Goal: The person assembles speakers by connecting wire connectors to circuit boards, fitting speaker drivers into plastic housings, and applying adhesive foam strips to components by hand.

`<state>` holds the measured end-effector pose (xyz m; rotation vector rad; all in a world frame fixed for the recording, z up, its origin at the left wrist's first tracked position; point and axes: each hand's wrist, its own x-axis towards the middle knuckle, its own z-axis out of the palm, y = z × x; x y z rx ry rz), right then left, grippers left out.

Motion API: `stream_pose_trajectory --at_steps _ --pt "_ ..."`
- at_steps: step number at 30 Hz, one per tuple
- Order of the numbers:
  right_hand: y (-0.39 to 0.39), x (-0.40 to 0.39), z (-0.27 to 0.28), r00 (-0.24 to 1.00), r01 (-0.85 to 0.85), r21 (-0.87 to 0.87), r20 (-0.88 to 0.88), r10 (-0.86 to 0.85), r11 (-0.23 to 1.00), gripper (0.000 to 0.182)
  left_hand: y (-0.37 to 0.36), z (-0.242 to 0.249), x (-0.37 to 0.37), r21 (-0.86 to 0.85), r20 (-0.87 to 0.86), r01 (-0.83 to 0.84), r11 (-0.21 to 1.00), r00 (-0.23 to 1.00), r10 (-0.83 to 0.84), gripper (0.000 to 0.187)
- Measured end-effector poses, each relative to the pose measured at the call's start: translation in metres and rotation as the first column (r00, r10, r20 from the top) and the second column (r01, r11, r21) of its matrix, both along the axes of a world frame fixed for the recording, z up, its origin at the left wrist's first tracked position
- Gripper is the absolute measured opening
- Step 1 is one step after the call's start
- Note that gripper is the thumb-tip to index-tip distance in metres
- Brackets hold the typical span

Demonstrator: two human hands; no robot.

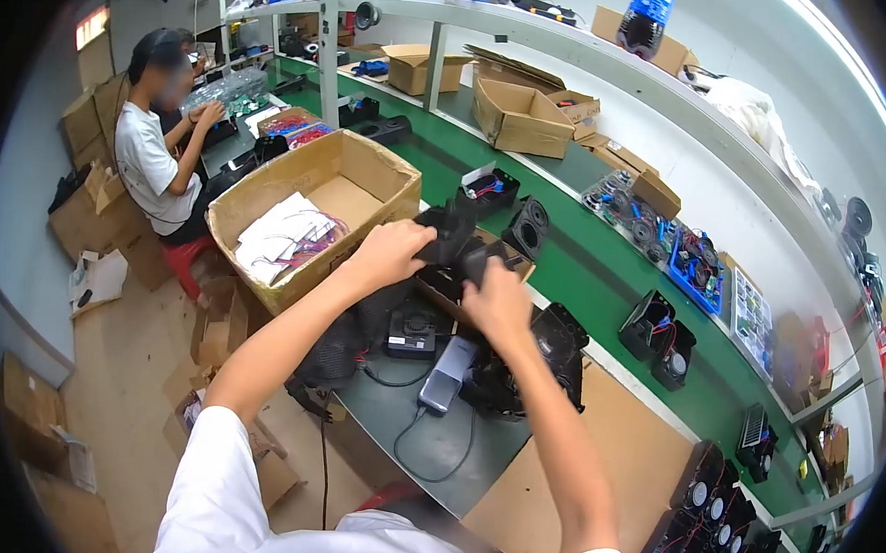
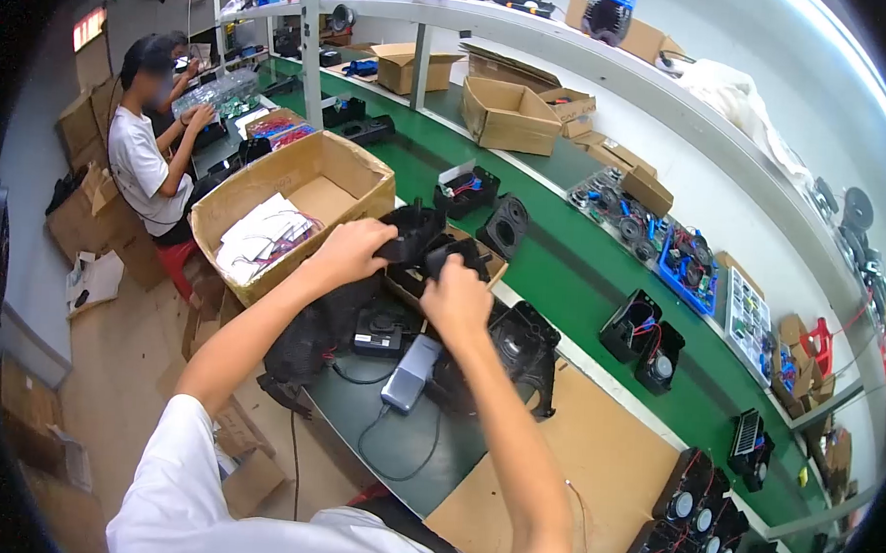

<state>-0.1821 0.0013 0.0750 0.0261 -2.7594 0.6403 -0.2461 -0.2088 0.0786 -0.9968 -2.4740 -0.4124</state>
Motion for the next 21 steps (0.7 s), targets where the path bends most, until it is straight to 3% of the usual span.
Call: stream_pose_trajectory --at_steps 1,5,7,8,9,10,11,13,14,15,17,21 --pt "0.011 0.003 0.011 1.000 0.002 -0.051 -0.031 -0.004 0.999 0.042 -0.002 0.003 -0.002 0.073 0.004 -0.012 0.997 1.000 0.012 0.033" --pt "0.052 0.079 0.085 0.949 -0.273 -0.271 -0.234 0.212 0.923 0.035 -0.014 0.044 0.054 0.291 -0.068 0.062 0.955 0.997 -0.044 0.033" --pt "0.066 0.144 0.094 0.950 -0.296 -0.367 -0.213 0.230 0.882 0.031 -0.016 0.048 0.111 0.183 -0.099 0.095 0.979 0.992 -0.078 0.028" --pt "0.073 0.186 0.094 0.961 -0.268 -0.298 -0.146 0.234 0.916 0.031 -0.016 0.046 0.144 0.094 -0.152 0.153 0.984 0.979 -0.138 0.021" --pt "0.084 0.225 0.086 0.957 -0.271 -0.105 -0.139 0.256 0.957 0.034 -0.016 0.040 0.177 0.006 -0.199 0.209 0.978 0.959 -0.204 0.014" --pt "0.092 0.268 0.065 0.967 -0.242 -0.183 -0.125 0.222 0.953 0.039 -0.016 0.036 0.208 0.000 -0.105 0.284 0.959 0.954 -0.282 0.011" --pt "0.090 0.302 0.064 0.972 -0.204 -0.061 -0.136 0.194 0.977 0.032 -0.017 0.029 0.235 0.002 -0.007 0.358 0.934 0.934 -0.358 0.008" --pt "0.081 0.358 0.058 0.987 -0.124 0.095 -0.089 0.132 0.988 0.041 -0.020 0.008 0.273 0.057 0.138 0.422 0.905 0.894 -0.426 0.007" --pt "0.075 0.380 0.042 0.994 -0.047 0.031 -0.094 0.050 0.998 0.037 -0.020 -0.004 0.285 0.076 0.151 0.433 0.898 0.885 -0.440 0.007" --pt "0.072 0.401 0.022 0.996 0.000 0.153 -0.088 0.014 0.988 0.042 -0.020 -0.016 0.295 0.091 0.161 0.441 0.893 0.879 -0.450 0.008" --pt "0.051 0.421 -0.011 0.996 0.048 0.212 0.063 -0.062 0.976 0.043 -0.007 -0.048 0.311 0.085 0.217 0.368 0.926 0.900 -0.378 0.010" --pt "0.037 0.402 -0.062 0.997 0.057 0.280 0.024 -0.066 0.958 0.025 0.024 -0.080 0.307 -0.028 0.233 0.346 0.938 0.915 -0.330 0.019"
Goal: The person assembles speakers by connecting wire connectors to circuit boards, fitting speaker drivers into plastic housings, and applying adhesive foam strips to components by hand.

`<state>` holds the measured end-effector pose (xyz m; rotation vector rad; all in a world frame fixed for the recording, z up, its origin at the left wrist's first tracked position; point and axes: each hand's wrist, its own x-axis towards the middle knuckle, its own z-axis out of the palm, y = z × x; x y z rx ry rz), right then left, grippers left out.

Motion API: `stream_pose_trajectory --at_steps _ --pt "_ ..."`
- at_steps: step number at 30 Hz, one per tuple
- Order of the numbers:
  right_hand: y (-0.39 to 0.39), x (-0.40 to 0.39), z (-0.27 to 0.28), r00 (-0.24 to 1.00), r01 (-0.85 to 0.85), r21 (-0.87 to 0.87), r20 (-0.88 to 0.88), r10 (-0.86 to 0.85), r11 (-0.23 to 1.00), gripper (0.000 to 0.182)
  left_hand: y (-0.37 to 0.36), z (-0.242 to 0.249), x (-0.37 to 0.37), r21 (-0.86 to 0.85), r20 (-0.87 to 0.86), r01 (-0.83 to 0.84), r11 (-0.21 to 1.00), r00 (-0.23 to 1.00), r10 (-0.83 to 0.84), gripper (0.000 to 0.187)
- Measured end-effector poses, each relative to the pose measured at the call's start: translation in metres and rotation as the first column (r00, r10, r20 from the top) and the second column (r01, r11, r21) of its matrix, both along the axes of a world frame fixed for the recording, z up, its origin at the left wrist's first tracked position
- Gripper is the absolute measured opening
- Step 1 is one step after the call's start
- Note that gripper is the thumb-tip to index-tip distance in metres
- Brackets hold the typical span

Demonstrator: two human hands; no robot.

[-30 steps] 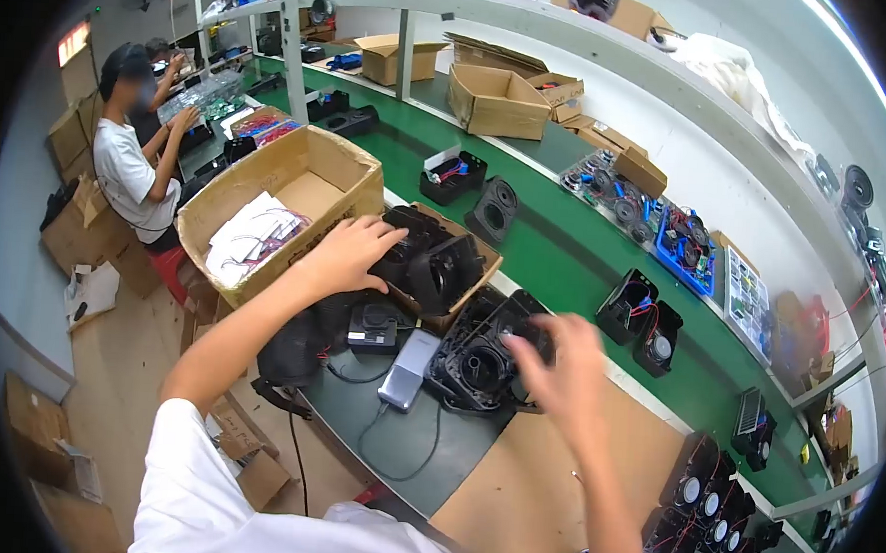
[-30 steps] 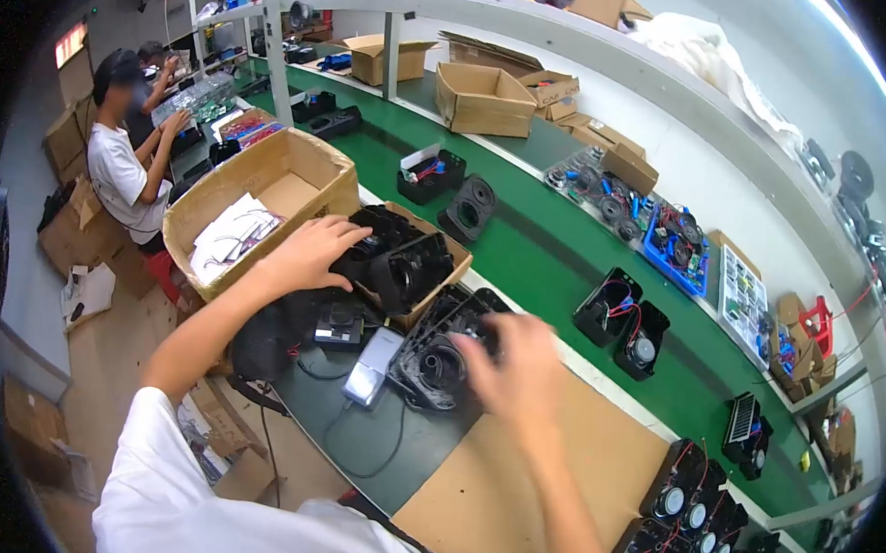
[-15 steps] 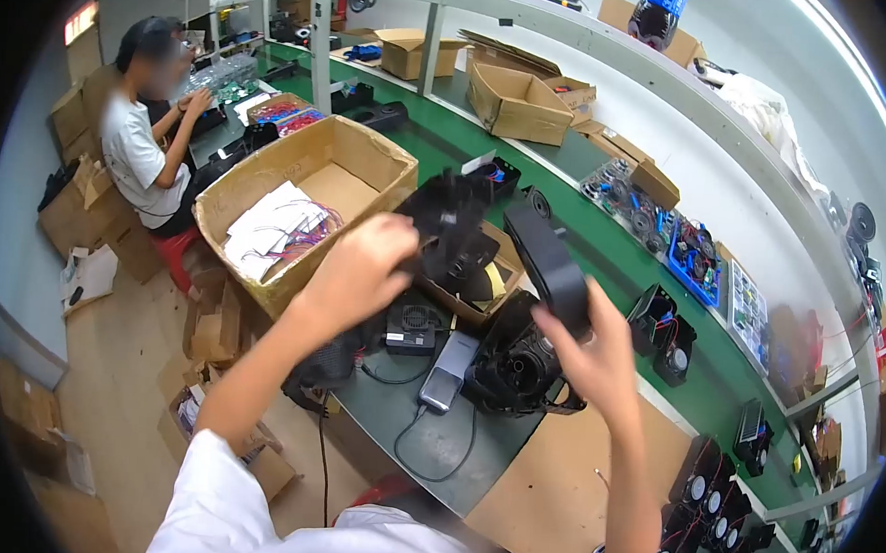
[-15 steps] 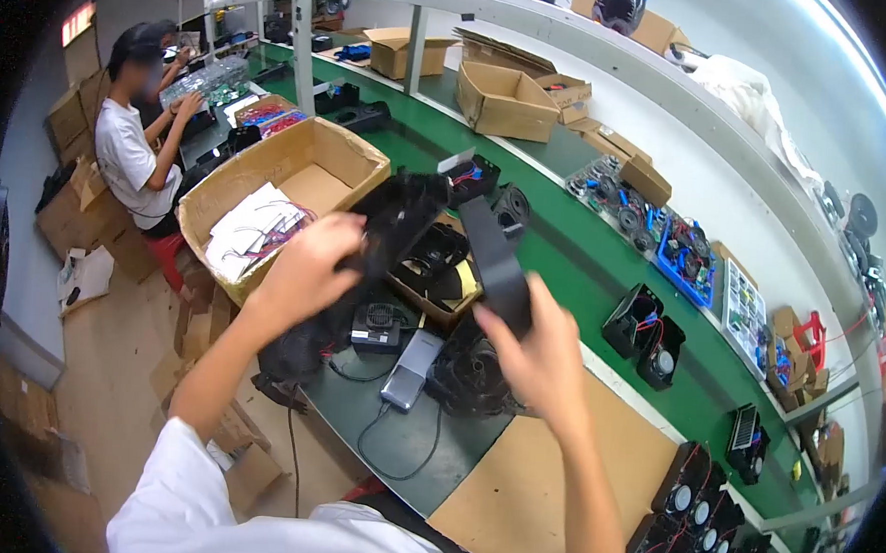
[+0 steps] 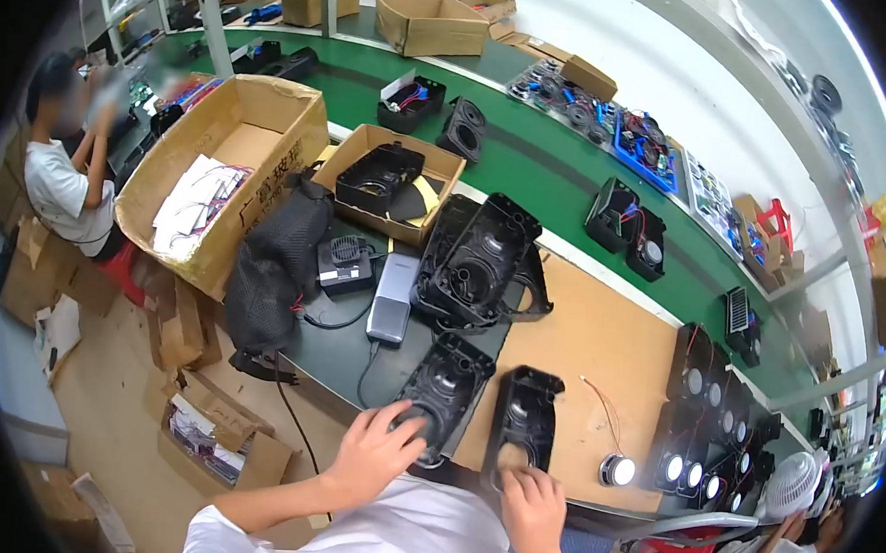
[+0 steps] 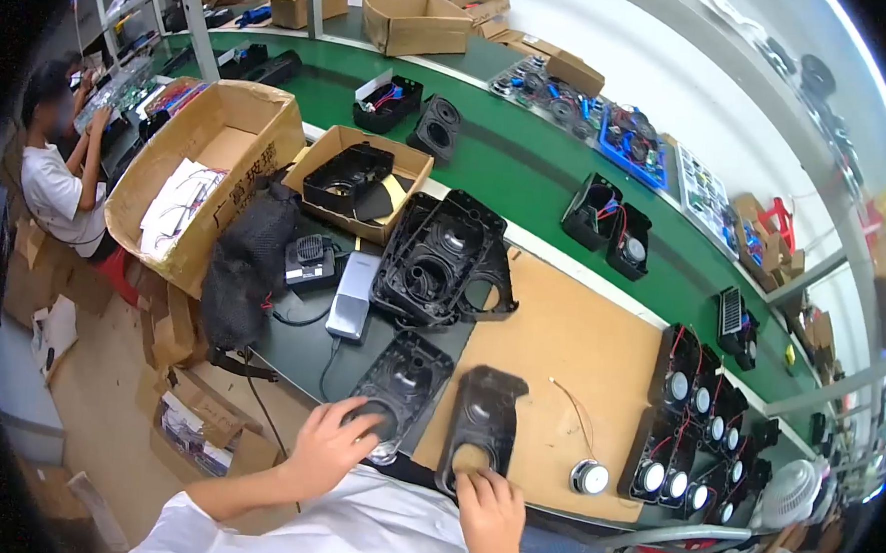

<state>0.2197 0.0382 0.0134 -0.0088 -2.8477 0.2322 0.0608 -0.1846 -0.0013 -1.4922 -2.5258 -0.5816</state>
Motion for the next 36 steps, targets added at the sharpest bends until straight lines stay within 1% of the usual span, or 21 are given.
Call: stream_pose_trajectory --at_steps 2,4,5,6,8,10,11,12,14,16,18,20,23,24,26,28,30,32,33,34,36 --pt "-0.001 -0.012 -0.017 1.000 0.013 0.030 0.022 -0.013 0.999 0.026 0.016 -0.006 0.000 -0.059 -0.039 -0.016 0.998 0.999 0.013 0.025" --pt "-0.001 -0.032 -0.027 1.000 0.005 0.091 0.013 -0.006 0.996 0.030 0.032 -0.005 0.003 -0.121 0.027 -0.026 0.992 0.999 0.029 0.043" --pt "0.000 -0.039 -0.034 1.000 0.007 0.065 0.028 -0.009 0.998 0.039 0.039 0.001 0.004 -0.038 0.151 -0.007 0.999 0.988 0.012 0.053" --pt "-0.004 -0.045 -0.030 1.000 -0.009 0.052 0.019 0.008 0.999 0.039 0.043 0.006 0.005 -0.117 0.146 -0.005 0.993 0.989 0.022 0.056" --pt "-0.007 -0.059 -0.015 0.999 0.028 0.053 -0.031 -0.026 0.998 0.038 0.040 0.018 -0.004 -0.019 0.165 0.002 1.000 0.986 0.001 0.058" --pt "-0.005 -0.061 -0.012 0.998 0.029 -0.023 -0.050 -0.030 0.999 0.047 0.026 0.038 -0.038 0.178 0.219 0.022 0.984 0.974 -0.061 0.050" --pt "-0.002 -0.060 -0.012 0.998 0.020 -0.088 -0.065 -0.025 0.996 0.048 0.021 0.047 -0.063 0.304 0.124 -0.019 0.953 0.992 -0.020 0.035" --pt "0.001 -0.058 -0.014 0.997 0.008 -0.151 -0.077 -0.020 0.988 0.051 0.015 0.065 -0.093 0.279 -0.047 0.036 0.960 0.999 -0.023 0.024" --pt "0.004 -0.055 -0.023 0.997 0.000 -0.209 -0.075 -0.016 0.978 0.059 0.009 0.067 -0.167 0.395 -0.029 -0.160 0.905 0.982 0.186 0.019" --pt "0.006 -0.054 -0.030 0.987 -0.016 -0.238 -0.160 -0.023 0.971 0.057 0.010 0.068 -0.234 0.297 -0.089 -0.268 0.916 0.948 0.306 0.029" --pt "0.009 -0.051 -0.047 0.980 -0.022 -0.239 -0.199 -0.027 0.971 0.061 0.020 0.046 -0.291 0.189 -0.144 -0.345 0.919 0.916 0.373 0.049" --pt "0.010 -0.049 -0.058 0.973 0.041 -0.275 -0.207 -0.100 0.961 0.063 0.035 0.049 -0.307 -0.204 -0.086 -0.395 0.896 0.919 0.386 0.052" --pt "0.014 -0.044 -0.064 0.966 0.048 -0.307 -0.228 -0.122 0.951 0.065 0.042 0.060 -0.319 -0.274 -0.020 -0.438 0.856 0.893 0.450 0.050" --pt "0.013 -0.043 -0.064 0.958 0.069 -0.359 -0.238 -0.163 0.931 0.065 0.033 0.067 -0.317 -0.090 -0.036 -0.411 0.907 0.911 0.410 0.047" --pt "0.015 -0.043 -0.060 0.960 0.087 -0.383 -0.215 -0.181 0.919 0.065 0.016 0.096 -0.299 0.044 -0.001 -0.460 0.887 0.888 0.460 0.044" --pt "0.017 -0.043 -0.059 0.950 0.089 -0.461 -0.226 -0.214 0.883 0.064 -0.008 0.122 -0.254 0.228 0.099 -0.426 0.876 0.905 0.414 0.039" --pt "0.020 -0.042 -0.054 0.941 0.091 -0.513 -0.236 -0.242 0.854 0.061 -0.026 0.139 -0.185 0.329 0.027 -0.354 0.875 0.930 0.366 0.035" --pt "0.021 -0.043 -0.045 0.918 0.097 -0.577 -0.264 -0.297 0.811 0.060 -0.033 0.142 -0.121 0.194 -0.203 -0.190 0.963 0.952 0.228 0.032" --pt "0.020 -0.045 -0.044 0.901 0.108 -0.562 -0.294 -0.320 0.820 0.072 -0.026 0.137 -0.087 0.130 -0.212 -0.165 0.978 0.959 0.190 0.031" --pt "0.018 -0.048 -0.040 0.901 0.105 -0.564 -0.295 -0.319 0.819 0.072 -0.016 0.127 -0.055 0.065 -0.216 -0.140 0.988 0.965 0.151 0.030" --pt "0.018 -0.059 -0.027 0.839 -0.048 -0.762 -0.381 -0.387 0.646 0.093 -0.005 0.083 -0.019 0.197 -0.192 0.105 0.975 0.979 -0.066 0.029"
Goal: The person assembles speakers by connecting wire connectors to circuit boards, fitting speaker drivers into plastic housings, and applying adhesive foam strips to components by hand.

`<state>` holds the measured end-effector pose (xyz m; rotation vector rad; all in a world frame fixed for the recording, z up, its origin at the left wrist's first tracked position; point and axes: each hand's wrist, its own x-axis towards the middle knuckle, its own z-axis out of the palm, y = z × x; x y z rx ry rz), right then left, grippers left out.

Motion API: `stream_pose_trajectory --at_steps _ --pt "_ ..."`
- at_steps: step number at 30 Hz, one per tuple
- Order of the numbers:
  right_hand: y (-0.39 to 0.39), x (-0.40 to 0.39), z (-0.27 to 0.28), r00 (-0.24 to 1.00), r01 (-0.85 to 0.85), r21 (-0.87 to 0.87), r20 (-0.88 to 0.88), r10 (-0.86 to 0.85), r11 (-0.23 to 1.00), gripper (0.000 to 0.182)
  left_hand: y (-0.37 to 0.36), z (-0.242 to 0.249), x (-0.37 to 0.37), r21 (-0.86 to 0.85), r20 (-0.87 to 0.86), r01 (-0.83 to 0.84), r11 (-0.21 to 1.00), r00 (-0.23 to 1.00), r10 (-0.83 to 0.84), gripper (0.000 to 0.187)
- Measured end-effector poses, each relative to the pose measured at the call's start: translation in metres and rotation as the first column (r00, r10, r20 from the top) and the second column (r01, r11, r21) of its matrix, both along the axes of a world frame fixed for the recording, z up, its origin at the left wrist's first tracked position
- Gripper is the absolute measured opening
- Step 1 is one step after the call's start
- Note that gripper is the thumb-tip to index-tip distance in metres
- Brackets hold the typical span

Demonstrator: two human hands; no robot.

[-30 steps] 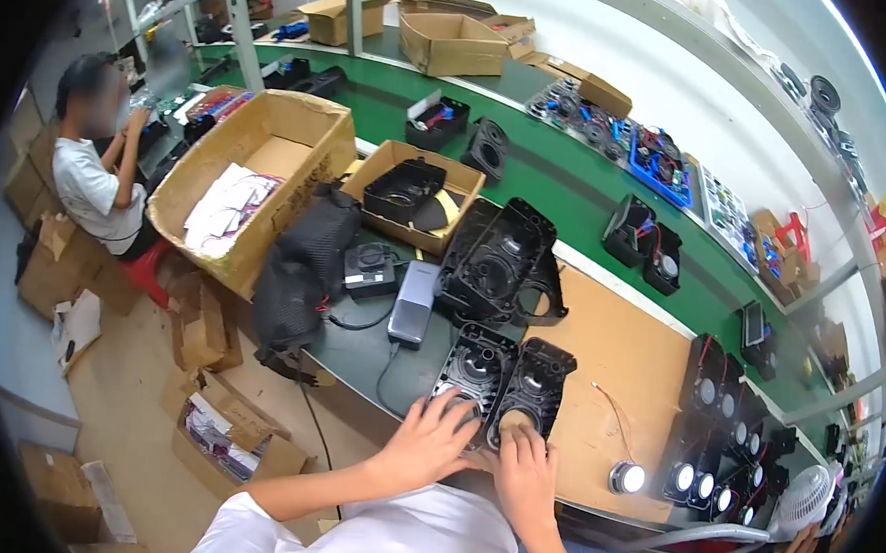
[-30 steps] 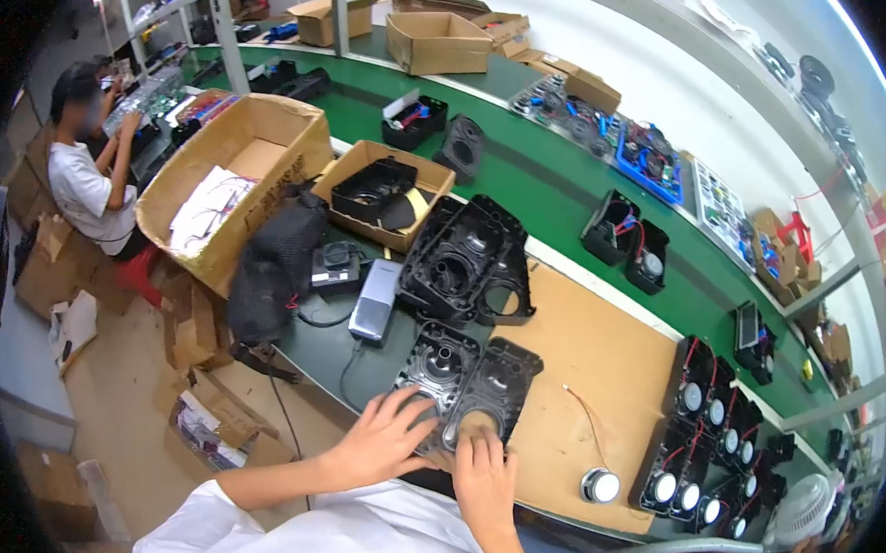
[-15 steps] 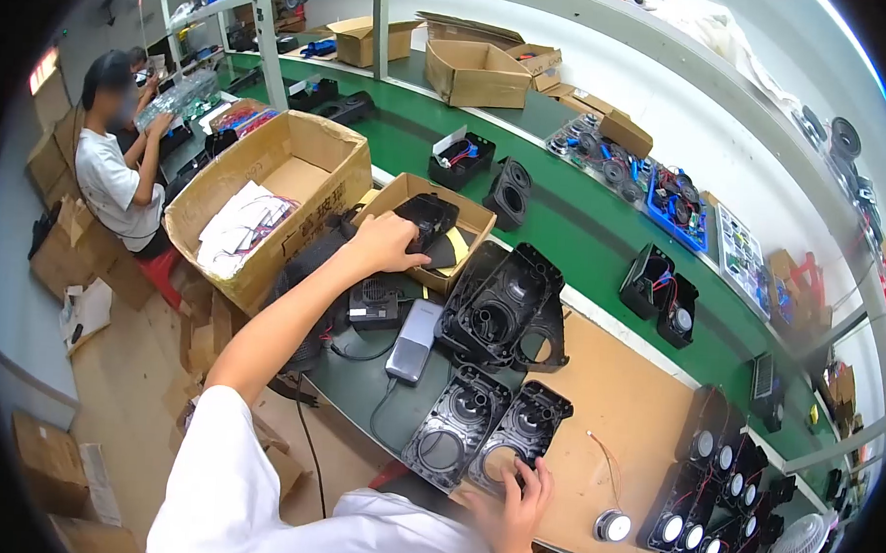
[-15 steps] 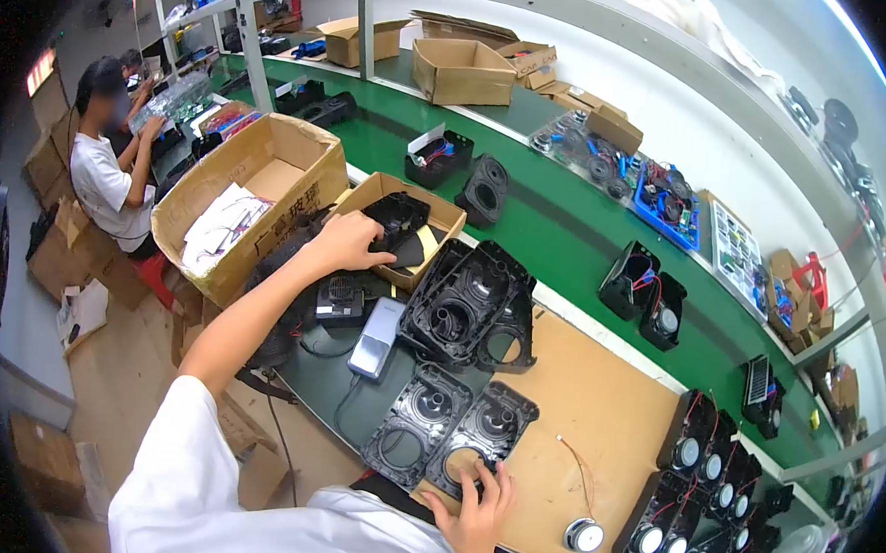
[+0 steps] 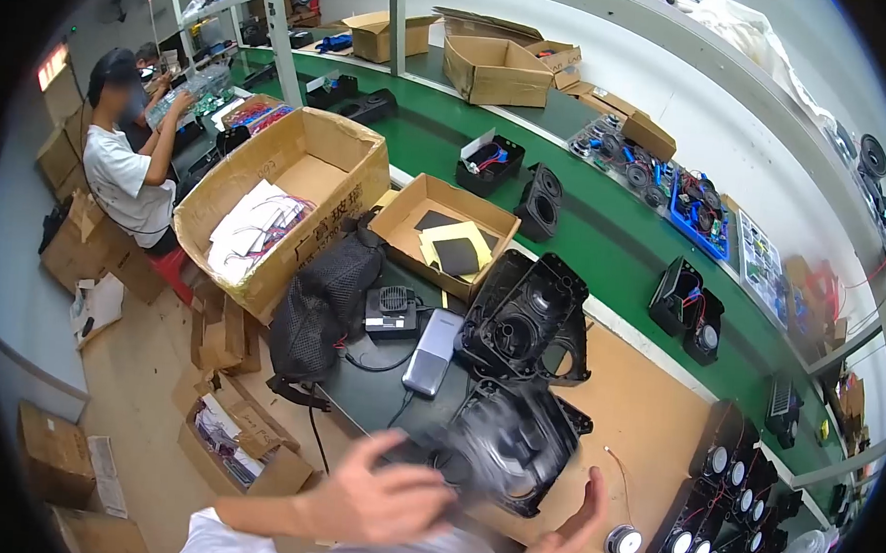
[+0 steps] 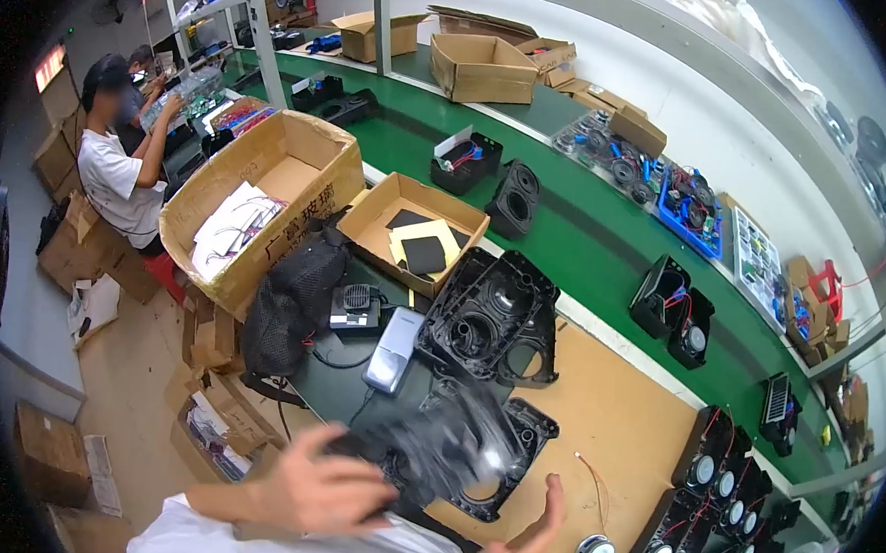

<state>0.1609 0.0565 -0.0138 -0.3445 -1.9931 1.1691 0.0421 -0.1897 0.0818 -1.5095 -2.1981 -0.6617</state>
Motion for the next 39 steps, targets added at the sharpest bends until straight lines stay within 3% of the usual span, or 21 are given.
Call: stream_pose_trajectory --at_steps 1,4,5,7,10,11,12,13,15,16,17,18,19,21,23,26,30,32,34,36,39 --pt "0.000 -0.007 0.007 0.999 -0.012 -0.102 -0.045 0.008 0.995 0.105 0.007 -0.018 0.012 0.009 0.072 0.037 0.999 0.997 -0.037 0.027" --pt "0.015 -0.015 0.019 0.989 -0.146 -0.342 -0.055 0.135 0.928 0.085 0.028 -0.053 0.022 -0.013 0.105 0.051 0.999 0.993 -0.050 0.027" --pt "0.021 -0.018 0.014 0.988 -0.156 -0.336 -0.064 0.142 0.929 0.085 0.032 -0.059 0.020 -0.051 0.069 0.034 0.998 0.997 -0.030 0.030" --pt "0.029 -0.024 0.000 0.968 -0.080 -0.096 0.230 0.100 0.992 0.068 0.034 -0.069 0.008 -0.075 0.090 0.063 0.995 0.994 -0.056 0.034" --pt "0.026 -0.032 0.003 0.965 -0.104 0.017 0.243 0.097 0.994 0.065 0.031 -0.065 -0.012 -0.058 0.132 0.125 0.990 0.984 -0.117 0.044" --pt "0.017 -0.040 0.014 0.983 -0.011 0.037 0.182 0.004 0.999 0.043 0.028 -0.056 -0.023 0.015 0.161 0.154 0.988 0.975 -0.154 0.044" --pt "0.015 -0.041 0.015 0.984 -0.017 0.037 0.181 0.010 0.999 0.043 0.026 -0.046 -0.038 0.091 0.188 0.178 0.980 0.963 -0.193 0.043" --pt "0.016 -0.040 0.013 0.973 -0.028 0.051 0.230 0.016 0.998 0.041 0.025 -0.038 -0.063 0.094 0.129 0.163 0.982 0.976 -0.174 0.049" --pt "0.017 -0.040 0.002 0.968 -0.054 0.044 0.248 0.042 0.998 0.040 0.025 -0.016 -0.124 0.026 0.037 0.035 0.999 0.999 -0.036 0.023" --pt "0.019 -0.041 -0.003 0.972 -0.048 0.093 0.235 0.025 0.995 0.039 0.026 -0.011 -0.162 -0.041 0.049 -0.026 0.999 0.998 0.028 0.017" --pt "0.020 -0.041 -0.007 0.972 -0.055 0.109 0.235 0.028 0.993 0.039 0.032 -0.005 -0.202 0.084 0.212 -0.093 0.992 0.975 0.074 0.016" --pt "0.020 -0.041 -0.009 0.971 -0.059 0.124 0.236 0.028 0.991 0.040 0.036 -0.007 -0.242 -0.107 0.236 -0.236 0.966 0.938 0.255 0.021" --pt "0.016 -0.041 -0.011 0.971 -0.060 0.126 0.238 0.029 0.990 0.040 0.039 -0.017 -0.285 -0.168 0.263 -0.347 0.923 0.886 0.381 0.022" --pt "0.008 -0.041 -0.015 0.987 0.024 -0.016 0.161 -0.021 1.000 0.038 0.044 -0.036 -0.364 -0.344 0.184 -0.289 0.893 0.912 0.366 0.041" --pt "0.009 -0.040 -0.021 0.988 0.046 -0.046 0.147 -0.038 0.998 0.040 0.055 -0.052 -0.411 -0.540 0.241 -0.170 0.824 0.907 0.345 0.058" --pt "0.011 -0.033 -0.038 0.986 0.099 -0.179 0.152 -0.071 0.979 0.053 0.065 -0.088 -0.457 -0.669 0.265 -0.046 0.742 0.917 0.296 0.068" --pt "0.008 -0.024 -0.047 0.994 0.074 -0.272 0.103 -0.048 0.959 0.064 0.067 -0.072 -0.460 -0.676 0.219 -0.058 0.735 0.936 0.276 0.066" --pt "0.007 -0.031 -0.032 0.991 0.035 -0.202 0.131 -0.008 0.979 0.069 0.069 -0.059 -0.457 -0.717 0.326 -0.034 0.696 0.867 0.378 0.054" --pt "0.008 -0.032 -0.007 0.975 0.032 -0.132 0.224 -0.002 0.991 0.076 0.062 -0.045 -0.453 -0.697 0.311 -0.042 0.716 0.882 0.355 0.044" --pt "0.006 -0.033 0.001 0.953 0.027 -0.159 0.302 0.023 0.987 0.082 0.050 -0.033 -0.454 -0.600 0.430 -0.053 0.798 0.819 0.378 0.043" --pt "-0.004 -0.035 -0.010 0.973 -0.013 -0.321 0.213 0.085 0.947 0.086 0.030 -0.008 -0.446 -0.495 0.380 -0.147 0.856 0.849 0.366 0.032"
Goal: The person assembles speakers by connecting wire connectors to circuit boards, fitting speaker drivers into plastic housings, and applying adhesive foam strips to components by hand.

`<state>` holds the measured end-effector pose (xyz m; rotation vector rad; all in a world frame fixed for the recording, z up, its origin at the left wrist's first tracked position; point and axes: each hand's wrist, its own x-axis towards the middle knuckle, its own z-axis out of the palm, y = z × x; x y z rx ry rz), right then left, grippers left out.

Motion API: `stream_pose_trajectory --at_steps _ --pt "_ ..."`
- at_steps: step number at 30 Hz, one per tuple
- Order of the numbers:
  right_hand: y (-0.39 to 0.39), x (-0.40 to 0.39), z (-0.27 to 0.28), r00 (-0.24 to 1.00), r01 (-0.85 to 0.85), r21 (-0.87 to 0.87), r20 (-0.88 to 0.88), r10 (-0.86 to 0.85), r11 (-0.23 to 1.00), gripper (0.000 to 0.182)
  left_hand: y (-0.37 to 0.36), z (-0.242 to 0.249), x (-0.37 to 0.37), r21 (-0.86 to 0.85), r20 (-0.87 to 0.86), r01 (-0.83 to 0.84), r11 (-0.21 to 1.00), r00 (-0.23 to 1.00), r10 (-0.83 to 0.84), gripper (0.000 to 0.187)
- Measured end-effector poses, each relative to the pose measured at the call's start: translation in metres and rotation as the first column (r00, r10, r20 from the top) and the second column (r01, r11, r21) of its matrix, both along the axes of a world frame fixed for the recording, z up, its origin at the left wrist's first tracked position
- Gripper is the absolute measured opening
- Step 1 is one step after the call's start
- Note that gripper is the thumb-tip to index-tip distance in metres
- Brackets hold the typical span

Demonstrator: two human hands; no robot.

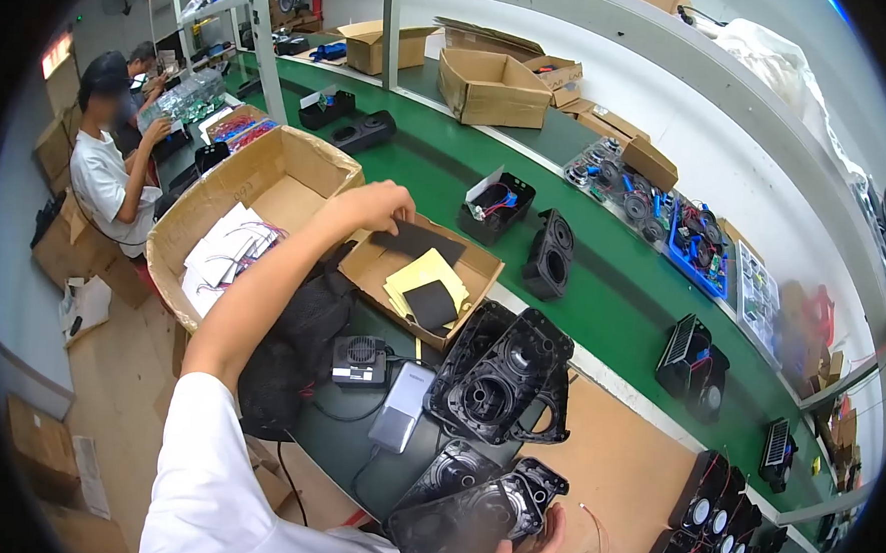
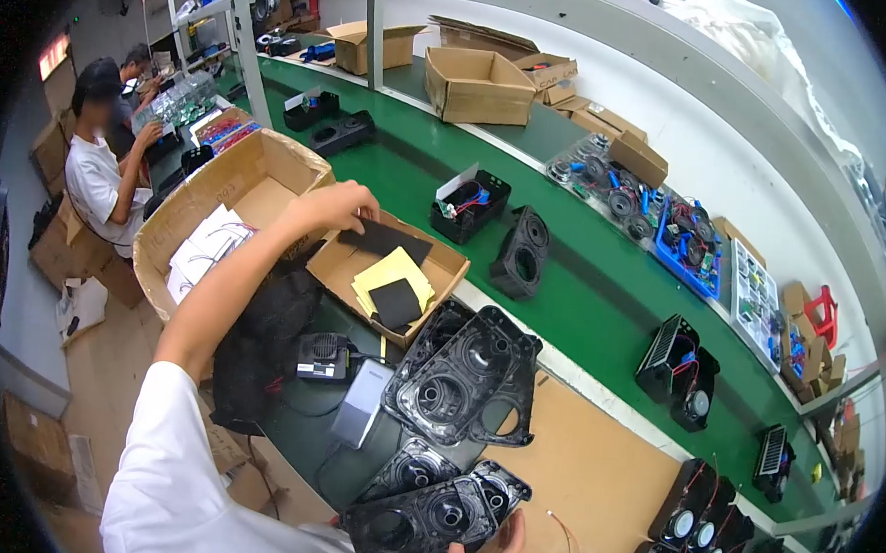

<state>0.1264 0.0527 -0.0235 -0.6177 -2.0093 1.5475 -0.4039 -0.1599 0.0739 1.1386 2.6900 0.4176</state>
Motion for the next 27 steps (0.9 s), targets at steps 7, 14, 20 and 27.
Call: stream_pose_trajectory --at_steps 7,14,20,27 --pt "-0.023 -0.019 -0.006 0.993 0.100 -0.049 -0.062 -0.103 0.994 0.069 -0.022 0.033 0.034 0.239 -0.266 -0.017 0.971 0.960 0.082 0.025" --pt "0.006 -0.006 0.003 0.991 0.136 0.210 -0.043 -0.130 0.968 0.067 0.005 0.082 0.141 0.529 -0.058 0.007 0.849 0.998 0.028 0.027" --pt "0.085 -0.027 0.059 0.913 -0.116 -0.192 -0.407 0.028 0.974 0.051 0.078 0.078 0.325 0.650 0.112 0.209 0.731 0.925 -0.363 0.022" --pt "0.085 0.060 0.037 0.959 -0.104 -0.410 -0.284 -0.018 0.906 0.021 0.105 -0.001 0.447 0.676 0.413 -0.040 0.736 0.847 -0.334 0.027"
